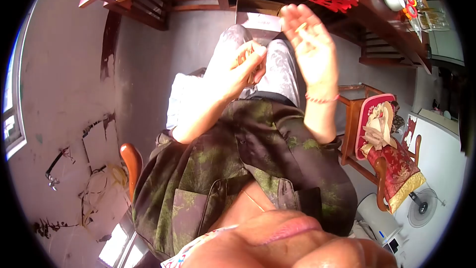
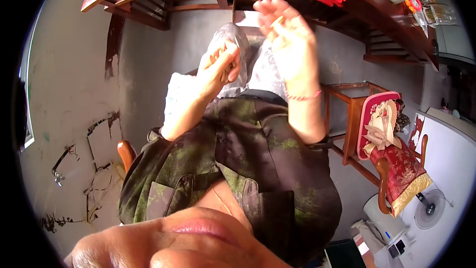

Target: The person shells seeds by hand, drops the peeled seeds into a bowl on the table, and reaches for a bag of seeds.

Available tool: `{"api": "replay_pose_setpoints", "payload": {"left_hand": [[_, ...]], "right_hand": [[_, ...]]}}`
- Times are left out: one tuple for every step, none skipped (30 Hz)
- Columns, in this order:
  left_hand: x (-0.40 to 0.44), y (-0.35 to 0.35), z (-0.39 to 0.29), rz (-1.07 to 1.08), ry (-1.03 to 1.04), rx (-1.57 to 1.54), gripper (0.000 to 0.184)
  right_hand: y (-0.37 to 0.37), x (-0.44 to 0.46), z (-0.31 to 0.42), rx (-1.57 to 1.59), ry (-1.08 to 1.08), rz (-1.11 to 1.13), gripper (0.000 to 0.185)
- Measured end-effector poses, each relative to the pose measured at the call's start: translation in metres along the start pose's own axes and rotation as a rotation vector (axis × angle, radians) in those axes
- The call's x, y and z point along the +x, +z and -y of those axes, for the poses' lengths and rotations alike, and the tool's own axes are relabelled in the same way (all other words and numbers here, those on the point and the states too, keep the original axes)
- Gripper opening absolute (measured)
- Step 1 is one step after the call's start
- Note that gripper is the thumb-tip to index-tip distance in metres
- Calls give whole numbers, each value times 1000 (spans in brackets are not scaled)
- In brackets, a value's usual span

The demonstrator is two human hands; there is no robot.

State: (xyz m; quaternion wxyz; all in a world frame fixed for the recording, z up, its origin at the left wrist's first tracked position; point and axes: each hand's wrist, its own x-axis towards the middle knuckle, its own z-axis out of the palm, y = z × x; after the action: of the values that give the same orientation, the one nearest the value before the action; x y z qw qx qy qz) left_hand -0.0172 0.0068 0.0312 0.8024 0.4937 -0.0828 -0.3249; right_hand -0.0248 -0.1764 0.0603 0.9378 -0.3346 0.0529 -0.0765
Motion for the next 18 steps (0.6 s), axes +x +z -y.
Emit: {"api": "replay_pose_setpoints", "payload": {"left_hand": [[0,-1,2,14,-8,-13,22],[-1,-2,3,30,-13,-24,22],[-2,0,4,35,-6,-48,23],[-5,-2,5,27,-12,-46,23],[-4,-3,6,47,-14,-5,24],[-3,-3,6,71,-16,36,25],[-4,0,6,61,-37,-32,27],[-5,0,7,66,-35,-31,27],[-5,0,8,56,-51,-51,27],[-4,0,9,48,-62,-68,26],[-3,-1,11,59,-56,-76,26],[-2,-2,13,71,-48,-82,25],[-2,-2,12,73,-67,-98,24],[-2,-2,13,82,-55,-90,24],[-1,-2,16,71,-44,-103,24],[0,-1,16,60,-32,-117,24],[-2,0,11,71,-50,-114,24],[-1,2,11,77,-41,-107,24]], "right_hand": [[4,-14,-12,7,38,-10,33],[5,-25,-22,15,73,-17,32],[8,-36,-29,-6,74,-51,31],[9,-45,-36,-25,79,-84,29],[7,-47,-39,-32,39,-83,28],[7,-50,-38,-31,36,-82,28],[6,-52,-36,-63,9,-121,28],[6,-54,-35,-94,-19,-159,28],[6,-56,-35,-124,-32,-180,27],[5,-59,-35,-126,-40,-172,27],[4,-60,-36,-136,-26,-194,27],[2,-61,-38,-144,-14,-215,26],[-1,-62,-41,-167,-18,-215,25],[-2,-63,-40,-178,-10,-204,23],[-4,-64,-41,-187,-11,-210,22],[-6,-65,-41,-195,-11,-215,22],[-4,-65,-40,-204,-23,-233,21],[-4,-65,-41,-203,-33,-225,21]]}}
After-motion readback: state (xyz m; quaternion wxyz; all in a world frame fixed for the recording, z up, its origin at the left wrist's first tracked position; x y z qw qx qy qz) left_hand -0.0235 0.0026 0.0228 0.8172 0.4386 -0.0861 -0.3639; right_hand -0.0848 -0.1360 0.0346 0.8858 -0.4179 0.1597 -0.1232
